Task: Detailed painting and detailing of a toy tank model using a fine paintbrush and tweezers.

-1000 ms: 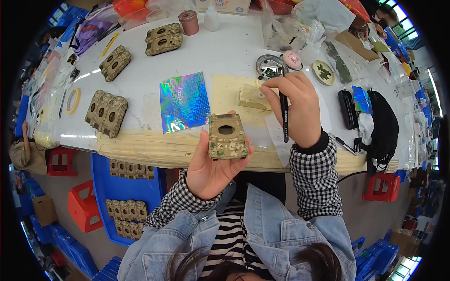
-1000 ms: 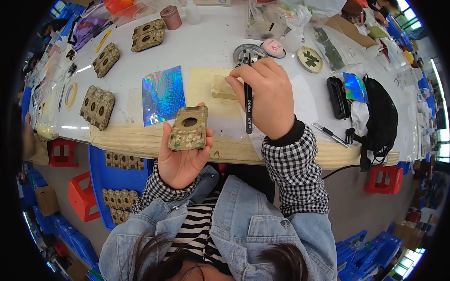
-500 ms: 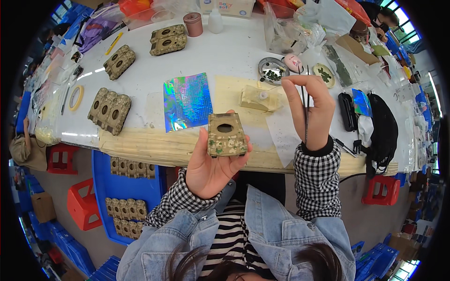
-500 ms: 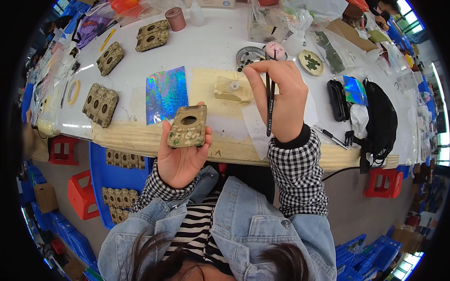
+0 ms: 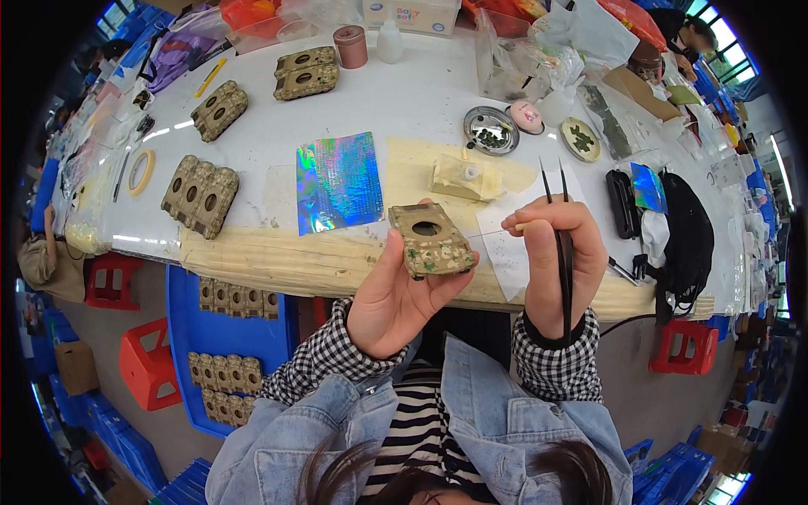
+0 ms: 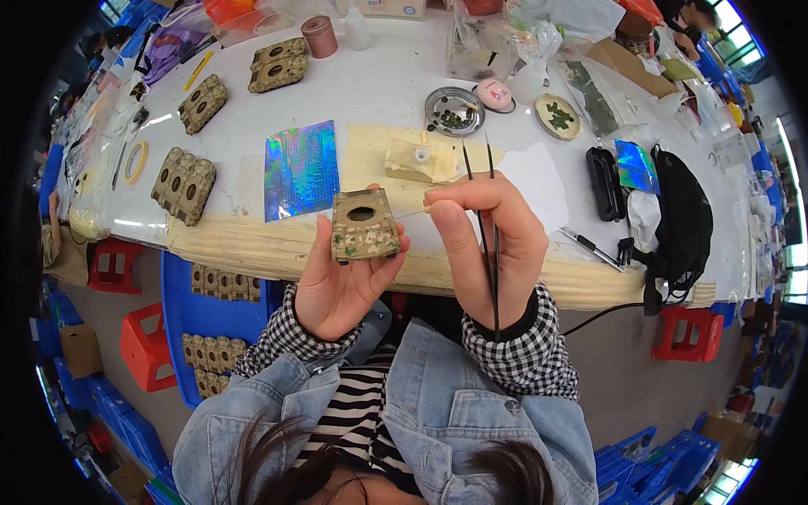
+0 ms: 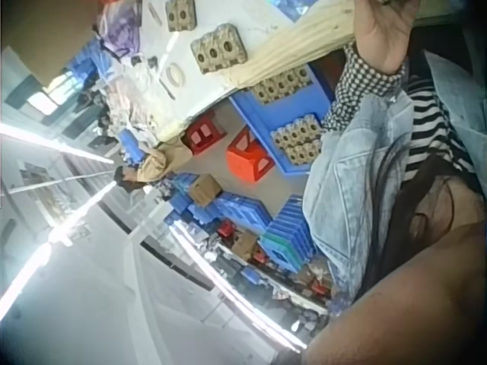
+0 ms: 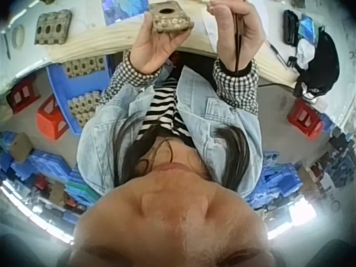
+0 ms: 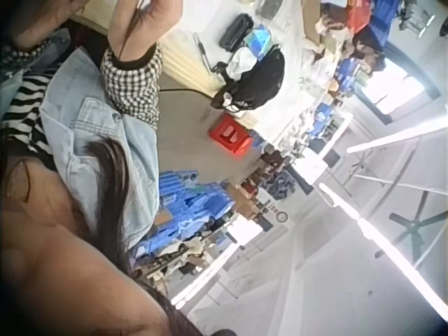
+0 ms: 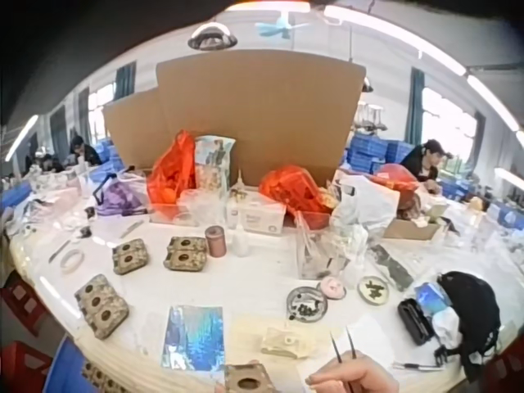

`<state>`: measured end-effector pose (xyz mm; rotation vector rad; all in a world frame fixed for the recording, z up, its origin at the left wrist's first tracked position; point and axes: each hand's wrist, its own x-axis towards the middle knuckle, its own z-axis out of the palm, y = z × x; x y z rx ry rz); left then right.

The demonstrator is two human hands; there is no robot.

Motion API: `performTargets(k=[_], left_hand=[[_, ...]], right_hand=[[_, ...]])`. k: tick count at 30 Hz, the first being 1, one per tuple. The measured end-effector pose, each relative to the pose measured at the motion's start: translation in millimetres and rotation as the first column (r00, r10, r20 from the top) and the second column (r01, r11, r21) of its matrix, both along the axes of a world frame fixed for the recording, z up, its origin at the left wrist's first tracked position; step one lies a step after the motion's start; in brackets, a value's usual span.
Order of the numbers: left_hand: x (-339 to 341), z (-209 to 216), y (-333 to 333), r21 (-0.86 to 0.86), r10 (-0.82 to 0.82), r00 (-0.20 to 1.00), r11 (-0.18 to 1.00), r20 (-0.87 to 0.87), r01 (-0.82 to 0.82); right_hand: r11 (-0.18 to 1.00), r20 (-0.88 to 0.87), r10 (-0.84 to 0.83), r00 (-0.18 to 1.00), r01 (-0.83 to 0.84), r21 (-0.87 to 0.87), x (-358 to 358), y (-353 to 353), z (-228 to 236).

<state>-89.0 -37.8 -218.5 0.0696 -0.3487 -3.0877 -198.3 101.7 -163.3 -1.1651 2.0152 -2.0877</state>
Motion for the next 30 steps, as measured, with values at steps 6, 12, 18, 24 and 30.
performTargets(k=[6, 12, 18, 24, 30], left_hand=[[1.6, 4.1, 4.6, -0.149, 0.018, 0.999, 0.989, 0.039, -0.012], [0.9, 5.7, 8.4, -0.017, 0.026, 1.0, 1.0, 0.004, -0.026], [3.3, 6.6, 8.8, -0.188, 0.026, 0.999, 0.982, 0.041, -0.018], [3.1, 5.8, 9.7, -0.085, 0.032, 0.998, 0.996, 0.046, -0.028], [3.0, 7.5, 9.5, -0.083, 0.028, 0.999, 0.996, 0.043, -0.024]], right_hand=[[0.996, -0.04, 0.085, 0.996, -0.086, -0.032, 9.6, -9.2, -7.0], [0.998, 0.015, 0.061, 0.998, -0.061, -0.004, 12.8, -10.6, -9.3], [0.999, -0.079, 0.028, 0.997, -0.025, 0.044, 13.5, -11.1, -9.5], [0.999, -0.072, 0.009, 0.997, -0.006, 0.051, 15.6, -10.1, -8.8], [0.998, -0.083, 0.002, 0.997, 0.004, 0.066, 15.7, -10.3, -8.5]])
